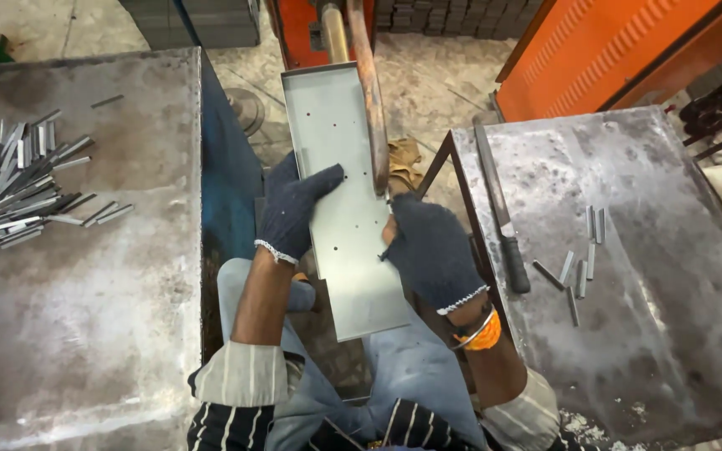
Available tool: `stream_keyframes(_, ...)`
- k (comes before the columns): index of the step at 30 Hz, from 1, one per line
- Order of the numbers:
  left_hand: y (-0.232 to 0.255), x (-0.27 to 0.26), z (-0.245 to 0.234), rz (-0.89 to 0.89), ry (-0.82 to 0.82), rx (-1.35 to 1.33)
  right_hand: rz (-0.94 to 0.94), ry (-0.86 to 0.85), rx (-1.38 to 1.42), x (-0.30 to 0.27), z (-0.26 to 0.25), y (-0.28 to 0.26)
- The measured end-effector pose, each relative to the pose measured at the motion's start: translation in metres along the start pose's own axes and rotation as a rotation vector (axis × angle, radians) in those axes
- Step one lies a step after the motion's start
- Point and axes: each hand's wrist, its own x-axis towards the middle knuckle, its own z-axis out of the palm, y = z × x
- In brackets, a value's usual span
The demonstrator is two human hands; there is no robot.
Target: The person sits at a workbench holding a painted metal box panel, grinding its edges against a bench grinder with sparks flying, and files the edges with a hand file. They pick up small metal strips from the table and set the panel down on the bench.
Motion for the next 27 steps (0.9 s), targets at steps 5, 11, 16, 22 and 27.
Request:
stream_keyframes(5, 0.0, -0.002, 0.002, 0.005, -0.025, -0.059, 0.061, -0.002, 0.006, -0.007, 0.003, -0.003)
stream_keyframes(11, -0.01, 0.001, -0.002, -0.01, -0.031, -0.078, 0.022, 0.025, -0.056, -0.006, 0.007, 0.0)
stream_keyframes(16, -0.008, -0.028, 0.004, -0.011, -0.058, -0.175, -0.004, 0.052, -0.075, -0.035, 0.006, -0.001)
stream_keyframes(22, -0.018, -0.036, 0.004, -0.004, -0.036, -0.131, -0.028, 0.043, -0.074, -0.044, 0.003, -0.007)
stream_keyframes(27, -0.024, -0.056, 0.005, 0.068, 0.027, -0.143, 0.016, 0.093, -0.146, -0.049, 0.003, -0.014)
